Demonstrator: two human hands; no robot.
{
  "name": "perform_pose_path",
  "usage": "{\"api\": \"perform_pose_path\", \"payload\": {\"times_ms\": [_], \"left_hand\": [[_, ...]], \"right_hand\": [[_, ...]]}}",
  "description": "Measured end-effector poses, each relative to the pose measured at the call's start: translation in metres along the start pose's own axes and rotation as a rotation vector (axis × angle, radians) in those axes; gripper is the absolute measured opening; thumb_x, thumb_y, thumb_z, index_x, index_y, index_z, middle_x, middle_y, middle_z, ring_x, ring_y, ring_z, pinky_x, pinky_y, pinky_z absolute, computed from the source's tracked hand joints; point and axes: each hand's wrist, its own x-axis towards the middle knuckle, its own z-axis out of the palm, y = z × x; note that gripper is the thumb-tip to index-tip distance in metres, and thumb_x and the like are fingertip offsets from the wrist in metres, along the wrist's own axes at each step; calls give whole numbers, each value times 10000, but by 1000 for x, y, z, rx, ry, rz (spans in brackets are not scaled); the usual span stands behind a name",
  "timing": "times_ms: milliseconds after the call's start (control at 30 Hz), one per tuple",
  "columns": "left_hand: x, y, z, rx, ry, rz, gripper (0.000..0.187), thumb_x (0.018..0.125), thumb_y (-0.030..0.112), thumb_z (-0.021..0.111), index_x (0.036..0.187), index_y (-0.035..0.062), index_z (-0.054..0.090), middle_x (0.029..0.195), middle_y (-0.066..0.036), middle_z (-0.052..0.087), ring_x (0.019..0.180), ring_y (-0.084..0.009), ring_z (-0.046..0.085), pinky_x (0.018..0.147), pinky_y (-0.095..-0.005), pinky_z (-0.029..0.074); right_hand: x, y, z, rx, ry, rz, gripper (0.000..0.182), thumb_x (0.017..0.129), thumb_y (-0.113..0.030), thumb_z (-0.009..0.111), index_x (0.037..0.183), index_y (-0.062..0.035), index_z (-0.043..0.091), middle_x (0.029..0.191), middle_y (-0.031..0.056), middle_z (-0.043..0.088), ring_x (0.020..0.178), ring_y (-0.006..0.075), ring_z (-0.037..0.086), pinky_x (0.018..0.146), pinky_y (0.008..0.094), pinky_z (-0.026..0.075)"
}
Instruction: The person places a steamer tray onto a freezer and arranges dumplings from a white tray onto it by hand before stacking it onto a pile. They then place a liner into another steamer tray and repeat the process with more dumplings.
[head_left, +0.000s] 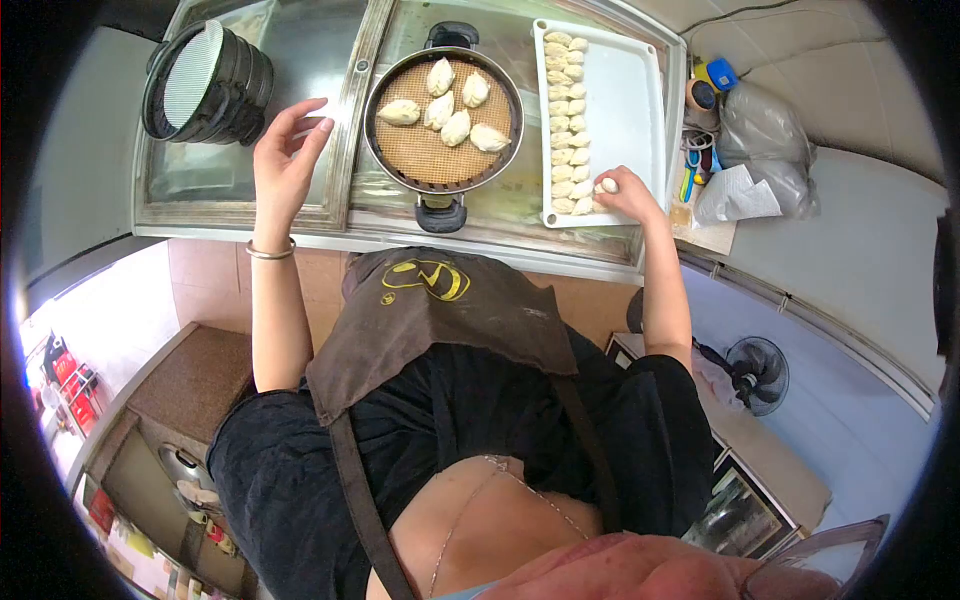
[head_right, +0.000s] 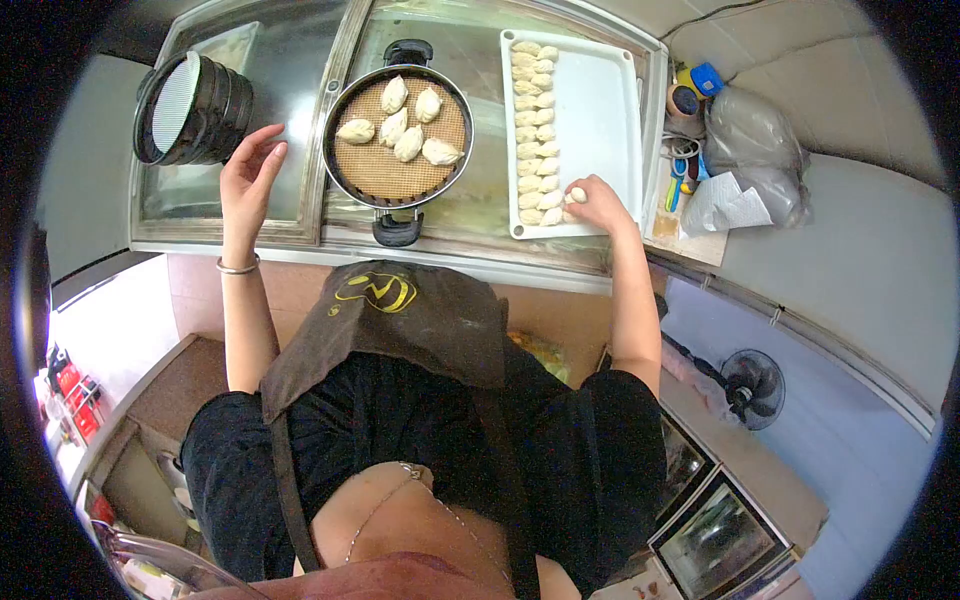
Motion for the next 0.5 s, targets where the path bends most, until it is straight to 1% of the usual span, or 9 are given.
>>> {"api": "perform_pose_path", "payload": {"times_ms": [167,233,267,300,333,367,400,467,500], "left_hand": [[-1,-4,-2,-21,45,83,287,914,83,672,1190,10,639,1034,-66,670,952,-117,636,843,-247,510],[-1,-4,-2,-39,52,92,287,915,82,671,1191,11,639,1036,-65,670,953,-115,635,841,-245,509],[-1,-2,0,-53,35,78,284,915,80,670,1190,11,639,1038,-61,672,954,-115,635,837,-243,510],[-2,1,4,-67,19,64,282,916,78,669,1188,11,639,1039,-57,673,956,-114,635,833,-240,510],[-3,10,12,-70,23,88,279,914,77,672,1186,18,641,1033,-50,677,953,-107,636,816,-237,514],[-3,14,19,-79,-33,26,311,928,64,653,1233,19,618,1083,-45,658,995,-96,602,886,-240,483],[-5,22,30,-83,-78,47,331,912,73,672,1235,26,616,1082,-41,664,998,-99,606,882,-244,489],[-10,46,56,-16,-175,131,394,871,93,717,1246,39,606,1102,-39,666,1004,-113,616,878,-263,501],[-12,57,67,55,-223,196,437,845,104,742,1254,46,598,1123,-43,663,1007,-124,621,878,-277,508]], "right_hand": [[-3,24,4,51,69,-14,294,737,-225,756,983,-74,703,996,181,653,967,352,629,882,393,495],[0,36,-1,305,159,190,274,767,-229,770,977,-67,703,966,149,660,870,268,658,799,363,538],[0,42,-5,546,204,378,264,844,-231,739,1045,-68,684,957,84,659,820,168,647,710,305,568],[1,31,-12,545,199,368,264,844,-231,739,1045,-68,684,957,84,659,820,168,647,710,305,568],[2,17,-19,765,411,372,265,875,-215,712,1091,-69,664,968,63,651,834,140,636,700,286,575],[4,3,-26,985,623,372,269,906,-200,685,1138,-70,645,979,41,644,847,112,625,690,267,582],[3,-26,-36,990,616,369,269,906,-200,685,1138,-70,645,979,41,644,847,112,625,690,267,582],[-1,-103,-53,1212,535,86,284,930,-168,656,1191,-67,612,994,38,643,848,119,626,671,272,590],[0,-133,-52,1170,463,13,279,927,-149,657,1187,-60,612,1020,48,640,863,122,630,674,273,592]]}}
